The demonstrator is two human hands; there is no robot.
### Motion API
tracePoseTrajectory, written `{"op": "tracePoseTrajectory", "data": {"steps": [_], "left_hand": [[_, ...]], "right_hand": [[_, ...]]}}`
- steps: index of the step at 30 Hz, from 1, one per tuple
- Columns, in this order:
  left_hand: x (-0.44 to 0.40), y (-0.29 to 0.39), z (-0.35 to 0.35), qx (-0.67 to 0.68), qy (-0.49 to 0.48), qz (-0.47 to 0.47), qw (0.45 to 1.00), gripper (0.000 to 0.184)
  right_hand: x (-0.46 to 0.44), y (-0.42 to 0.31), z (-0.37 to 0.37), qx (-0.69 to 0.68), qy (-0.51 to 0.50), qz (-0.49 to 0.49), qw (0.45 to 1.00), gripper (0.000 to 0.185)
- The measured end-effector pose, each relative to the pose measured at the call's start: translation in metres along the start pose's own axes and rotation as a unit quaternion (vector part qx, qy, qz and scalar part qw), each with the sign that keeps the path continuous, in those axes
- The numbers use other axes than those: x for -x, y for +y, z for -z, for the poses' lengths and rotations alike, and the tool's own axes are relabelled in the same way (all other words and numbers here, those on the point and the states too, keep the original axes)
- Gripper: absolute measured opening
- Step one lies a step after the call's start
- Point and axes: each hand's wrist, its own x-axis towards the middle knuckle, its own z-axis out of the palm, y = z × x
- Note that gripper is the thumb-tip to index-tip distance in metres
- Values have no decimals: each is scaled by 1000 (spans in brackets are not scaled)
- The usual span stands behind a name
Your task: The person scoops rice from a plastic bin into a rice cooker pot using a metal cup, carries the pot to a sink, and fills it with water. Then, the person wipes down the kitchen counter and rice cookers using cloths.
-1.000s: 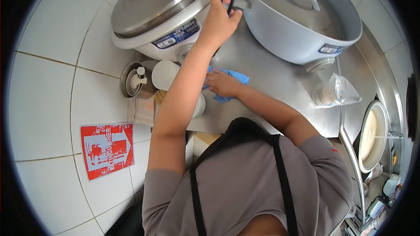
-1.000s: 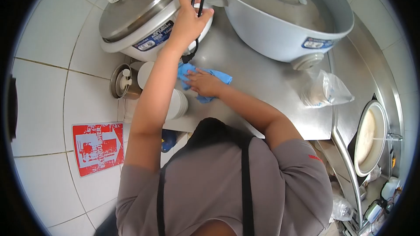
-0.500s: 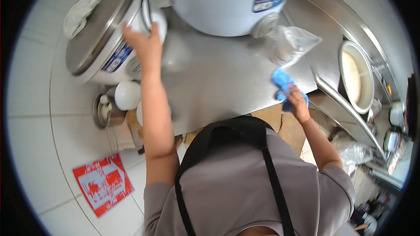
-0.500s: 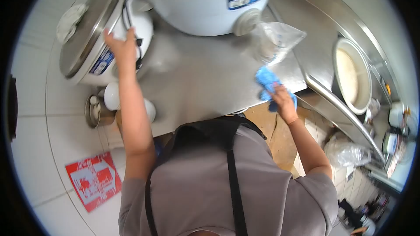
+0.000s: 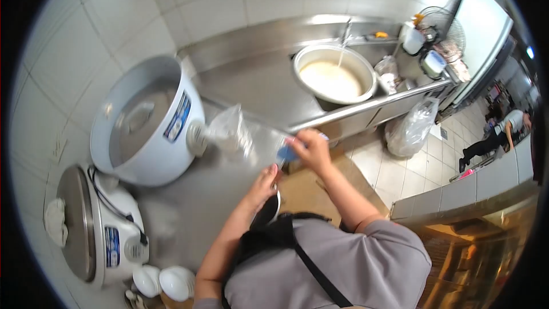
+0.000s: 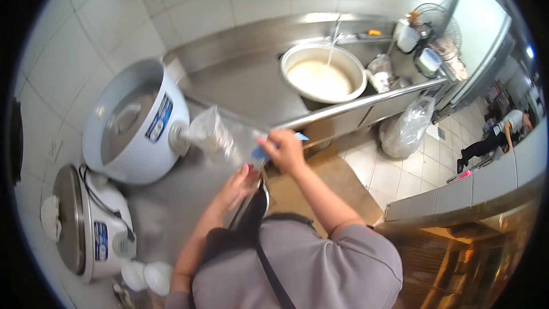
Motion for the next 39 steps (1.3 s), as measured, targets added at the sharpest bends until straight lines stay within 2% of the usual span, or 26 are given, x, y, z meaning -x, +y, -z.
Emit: {"op": "tracePoseTrajectory", "data": {"steps": [2, 5, 8, 9, 12, 13, 14, 16, 17, 18, 20, 21, 23, 24, 25, 27, 28, 29, 30, 31, 32, 34, 35, 36, 38, 39], "left_hand": [[-27, 10, -12, 145, -144, 120, 972, 64], [-38, 48, -56, 232, -181, 87, 952, 66], [-94, 32, -52, 213, -145, 86, 962, 60], [-92, 41, -60, 179, -195, 67, 962, 60], [-99, 39, -82, -60, -125, -159, 977, 56], [-99, 43, -89, -135, -148, -179, 963, 40], [-103, 46, -91, -196, -144, -196, 950, 37], [-113, 55, -100, -311, -133, -231, 912, 30], [-116, 60, -107, -287, -118, -220, 925, 29], [-118, 66, -112, -299, -111, -226, 920, 27], [-123, 78, -119, -324, -97, -239, 910, 24], [-125, 81, -123, -302, -115, -242, 915, 24], [-145, 77, -124, -278, -77, -333, 898, 25], [-149, 77, -125, -265, -58, -376, 886, 25], [-149, 81, -121, -224, -116, -240, 938, 29], [-151, 88, -123, -59, -140, -190, 970, 37], [-149, 93, -125, 26, -149, -162, 975, 41], [-148, 100, -125, 156, -233, -59, 958, 57], [-136, 108, -119, 180, -244, 10, 953, 68], [-133, 106, -116, 175, -265, 40, 947, 64], [-130, 104, -110, 172, -284, 67, 941, 62], [-133, 103, -90, 110, -251, 13, 962, 56], [-130, 96, -78, 81, -229, -4, 970, 54], [-124, 94, -68, 63, -216, -9, 974, 51], [-114, 105, -53, 27, -189, -25, 981, 45], [-107, 106, -46, 13, -175, -33, 984, 39]], "right_hand": [[-1, -11, 8, -11, 8, 80, 997, 33], [5, -14, 19, -60, -30, 60, 996, 31], [8, 0, 33, -118, -48, 34, 991, 27], [7, 3, 43, -127, -32, 17, 991, 27], [8, 29, 71, -63, 27, -32, 997, 23], [7, 36, 81, -66, 58, -50, 995, 22], [8, 43, 92, -70, 87, -68, 991, 21], [7, 69, 112, -215, 122, -161, 955, 21], [11, 73, 125, -307, 144, -211, 917, 17], [12, 77, 135, -289, 163, -222, 917, 23], [17, 81, 153, -357, 200, -262, 874, 29], [21, 92, 159, -307, 217, -246, 893, 32], [33, 135, 173, -179, 216, -246, 928, 35], [32, 132, 175, -247, 198, -258, 913, 34], [29, 130, 179, -312, 178, -267, 894, 34], [16, 114, 185, -445, 149, -289, 835, 32], [12, 115, 183, -471, 125, -280, 827, 31], [13, 117, 179, -496, 100, -275, 817, 31], [15, 115, 172, -524, 74, -271, 804, 33], [18, 106, 177, -482, -39, -329, 811, 41], [20, 106, 176, -485, -45, -326, 811, 43], [16, 107, 172, -492, -59, -317, 809, 50], [12, 105, 168, -562, -27, -277, 779, 54], [7, 91, 161, -530, -7, -263, 806, 53], [0, 93, 143, -403, -49, -296, 865, 52], [-5, 101, 138, -390, -72, -317, 861, 50]]}}
